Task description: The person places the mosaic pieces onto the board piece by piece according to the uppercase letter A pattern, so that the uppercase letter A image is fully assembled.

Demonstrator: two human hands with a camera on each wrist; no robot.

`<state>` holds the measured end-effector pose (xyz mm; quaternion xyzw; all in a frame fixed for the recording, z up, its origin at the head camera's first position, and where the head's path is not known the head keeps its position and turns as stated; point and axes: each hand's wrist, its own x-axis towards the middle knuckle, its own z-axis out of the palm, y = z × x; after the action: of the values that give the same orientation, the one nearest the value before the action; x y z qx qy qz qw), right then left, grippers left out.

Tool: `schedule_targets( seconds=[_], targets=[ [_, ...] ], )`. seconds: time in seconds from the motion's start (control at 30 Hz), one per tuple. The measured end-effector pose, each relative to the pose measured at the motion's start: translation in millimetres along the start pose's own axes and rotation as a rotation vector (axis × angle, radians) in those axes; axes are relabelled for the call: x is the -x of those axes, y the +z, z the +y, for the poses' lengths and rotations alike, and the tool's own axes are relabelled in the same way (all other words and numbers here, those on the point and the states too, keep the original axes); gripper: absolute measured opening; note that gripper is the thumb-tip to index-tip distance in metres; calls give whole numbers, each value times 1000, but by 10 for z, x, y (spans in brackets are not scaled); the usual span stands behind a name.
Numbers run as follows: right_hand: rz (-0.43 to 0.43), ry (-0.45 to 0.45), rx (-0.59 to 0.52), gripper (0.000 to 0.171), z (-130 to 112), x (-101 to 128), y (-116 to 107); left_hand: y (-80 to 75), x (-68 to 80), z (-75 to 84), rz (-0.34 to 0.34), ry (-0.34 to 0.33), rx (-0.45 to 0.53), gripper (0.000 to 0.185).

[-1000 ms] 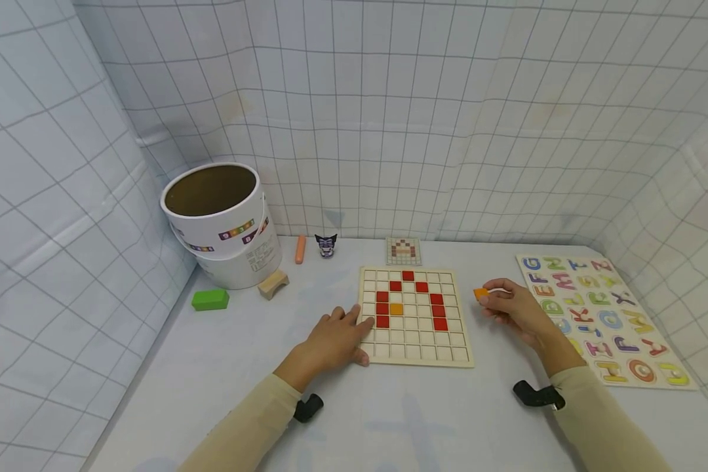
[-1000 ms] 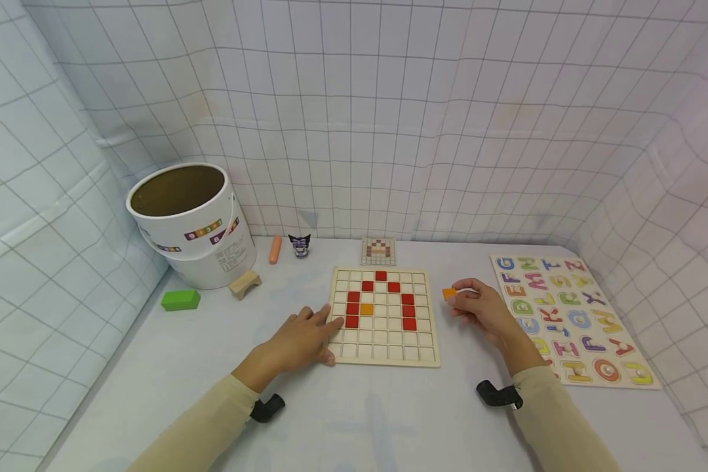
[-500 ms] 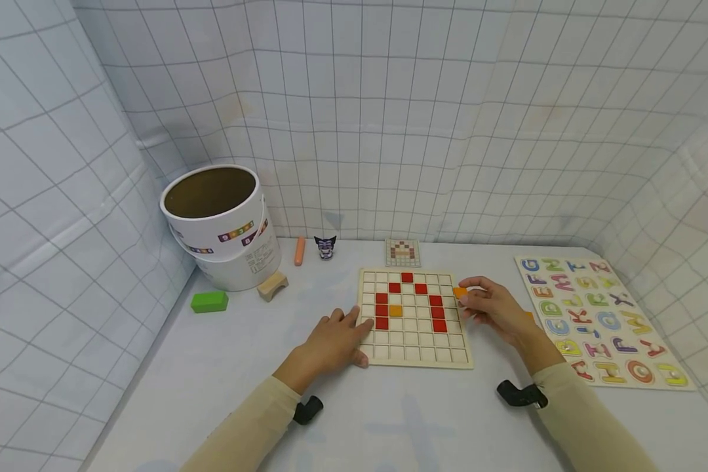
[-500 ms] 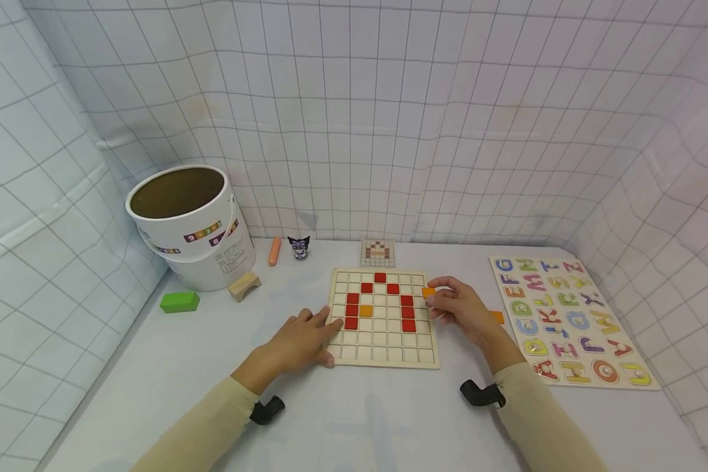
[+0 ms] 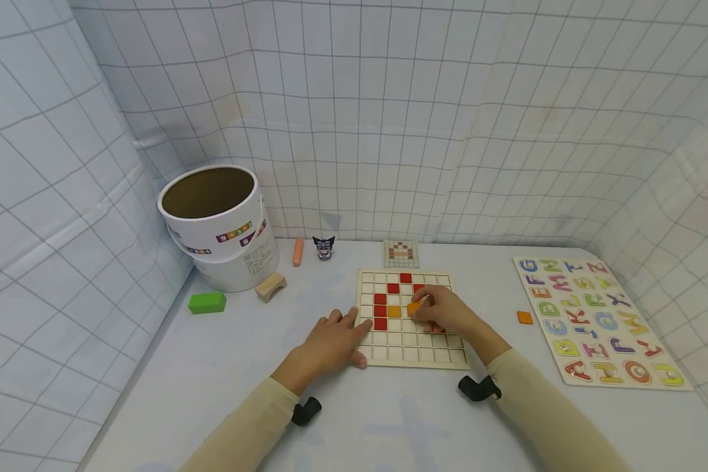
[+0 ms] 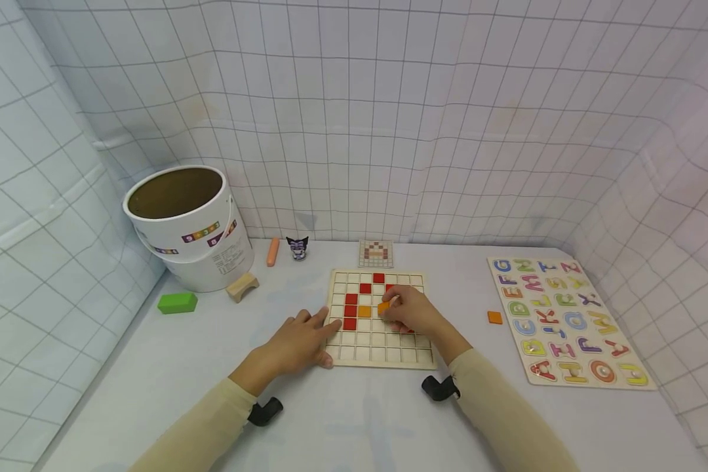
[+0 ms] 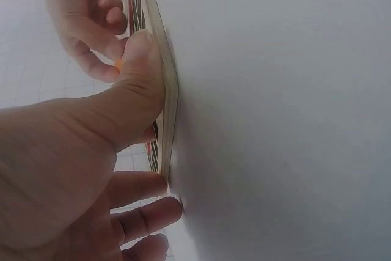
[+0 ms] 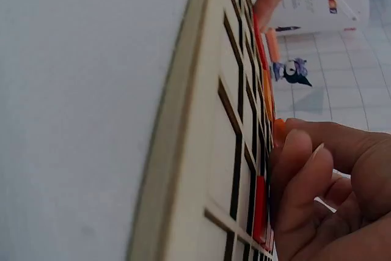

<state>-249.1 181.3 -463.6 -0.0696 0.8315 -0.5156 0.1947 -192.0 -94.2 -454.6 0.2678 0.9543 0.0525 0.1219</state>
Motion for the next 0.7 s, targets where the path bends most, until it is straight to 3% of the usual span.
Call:
schedule_targets(
  seconds=[0.1,0.2,0.43,0.57,0.7],
  targets=[
    [53,-42,234,26,-53,-35,97,14,-9,-9,-2,2,-3,81],
    [93,-54,357,22,-92,-59,157,25,-19,-20,-4,1,-11,82],
    [99,-87,409,27,-123,-21,113,23,-25,-21,-6,-2,-15,83],
    [160,-145,385,37,-59,128,-201,10,-16,-21,-10,2,-19,83],
    [272,-130,320,44,154,433,-749,17,-18,-7,-9,1,-20,82]
  ],
)
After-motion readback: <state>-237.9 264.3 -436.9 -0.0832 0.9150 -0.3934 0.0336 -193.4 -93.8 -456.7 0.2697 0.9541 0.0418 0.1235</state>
